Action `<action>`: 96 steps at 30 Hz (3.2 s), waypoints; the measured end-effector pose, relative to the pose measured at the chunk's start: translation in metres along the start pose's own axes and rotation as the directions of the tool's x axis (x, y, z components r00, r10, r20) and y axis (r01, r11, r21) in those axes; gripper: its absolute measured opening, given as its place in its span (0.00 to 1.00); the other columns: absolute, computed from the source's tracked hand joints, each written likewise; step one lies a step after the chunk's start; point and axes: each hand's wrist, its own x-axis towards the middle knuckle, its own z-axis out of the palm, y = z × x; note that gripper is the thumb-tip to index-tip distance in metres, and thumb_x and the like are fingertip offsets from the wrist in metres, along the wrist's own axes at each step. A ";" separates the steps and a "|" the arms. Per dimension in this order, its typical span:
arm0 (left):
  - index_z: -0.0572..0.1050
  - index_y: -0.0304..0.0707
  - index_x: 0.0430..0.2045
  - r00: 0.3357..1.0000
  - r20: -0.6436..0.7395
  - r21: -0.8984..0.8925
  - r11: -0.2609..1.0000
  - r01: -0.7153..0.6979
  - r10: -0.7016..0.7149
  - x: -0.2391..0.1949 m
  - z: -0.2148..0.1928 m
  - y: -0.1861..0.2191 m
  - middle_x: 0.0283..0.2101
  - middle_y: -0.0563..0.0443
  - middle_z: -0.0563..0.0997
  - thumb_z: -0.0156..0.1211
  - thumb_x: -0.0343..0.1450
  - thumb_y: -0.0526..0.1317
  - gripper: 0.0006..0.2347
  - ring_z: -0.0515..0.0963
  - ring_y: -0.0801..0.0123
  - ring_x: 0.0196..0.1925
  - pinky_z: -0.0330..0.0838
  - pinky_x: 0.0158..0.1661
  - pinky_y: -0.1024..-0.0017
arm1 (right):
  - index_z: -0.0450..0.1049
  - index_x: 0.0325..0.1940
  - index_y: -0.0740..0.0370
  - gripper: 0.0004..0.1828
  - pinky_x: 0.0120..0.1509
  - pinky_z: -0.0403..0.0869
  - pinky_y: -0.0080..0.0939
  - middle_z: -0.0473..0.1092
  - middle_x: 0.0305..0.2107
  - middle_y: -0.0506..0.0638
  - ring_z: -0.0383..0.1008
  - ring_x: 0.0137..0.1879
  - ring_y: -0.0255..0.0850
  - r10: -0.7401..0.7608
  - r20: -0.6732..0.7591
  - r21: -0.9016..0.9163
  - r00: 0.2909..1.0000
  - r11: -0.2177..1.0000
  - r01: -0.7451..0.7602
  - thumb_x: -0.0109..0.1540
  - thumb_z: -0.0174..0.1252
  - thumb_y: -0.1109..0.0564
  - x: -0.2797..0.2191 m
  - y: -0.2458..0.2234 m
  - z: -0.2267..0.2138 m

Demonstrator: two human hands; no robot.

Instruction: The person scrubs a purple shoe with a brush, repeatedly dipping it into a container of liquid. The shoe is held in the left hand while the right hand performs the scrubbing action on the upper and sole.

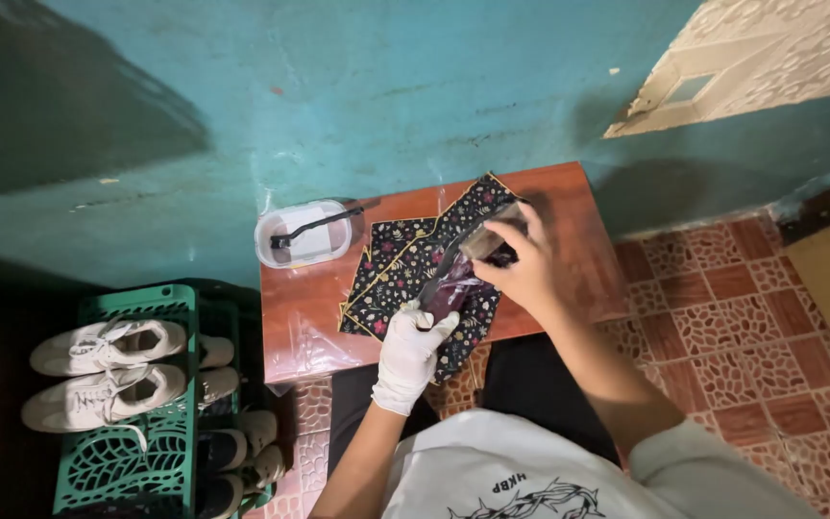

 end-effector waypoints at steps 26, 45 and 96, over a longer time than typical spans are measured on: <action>0.82 0.60 0.48 0.791 0.239 0.166 0.779 -0.605 0.563 0.010 -0.026 -0.042 0.63 0.33 0.70 0.72 0.62 0.41 0.19 0.79 0.42 0.55 0.74 0.54 0.56 | 0.80 0.47 0.34 0.31 0.55 0.66 0.54 0.66 0.62 0.58 0.73 0.59 0.56 -0.218 0.105 -0.156 0.970 0.960 0.232 0.39 0.75 0.40 0.006 -0.039 0.004; 0.68 0.40 0.65 0.956 0.248 0.126 0.973 -0.192 0.157 0.012 -0.039 -0.065 0.53 0.42 0.81 0.78 0.51 0.51 0.43 0.81 0.56 0.55 0.72 0.59 0.64 | 0.82 0.46 0.31 0.31 0.52 0.65 0.56 0.67 0.62 0.53 0.73 0.59 0.55 -0.179 0.169 -0.215 0.969 0.953 0.214 0.38 0.76 0.38 0.000 -0.047 0.006; 0.47 0.41 0.73 0.943 0.328 0.103 0.994 0.026 -0.059 0.013 -0.049 -0.047 0.64 0.49 0.74 0.76 0.53 0.49 0.53 0.74 0.60 0.64 0.68 0.65 0.64 | 0.81 0.46 0.35 0.29 0.49 0.67 0.59 0.66 0.60 0.59 0.74 0.54 0.59 -0.226 0.262 -0.277 0.938 0.914 0.297 0.41 0.73 0.36 -0.025 -0.091 0.009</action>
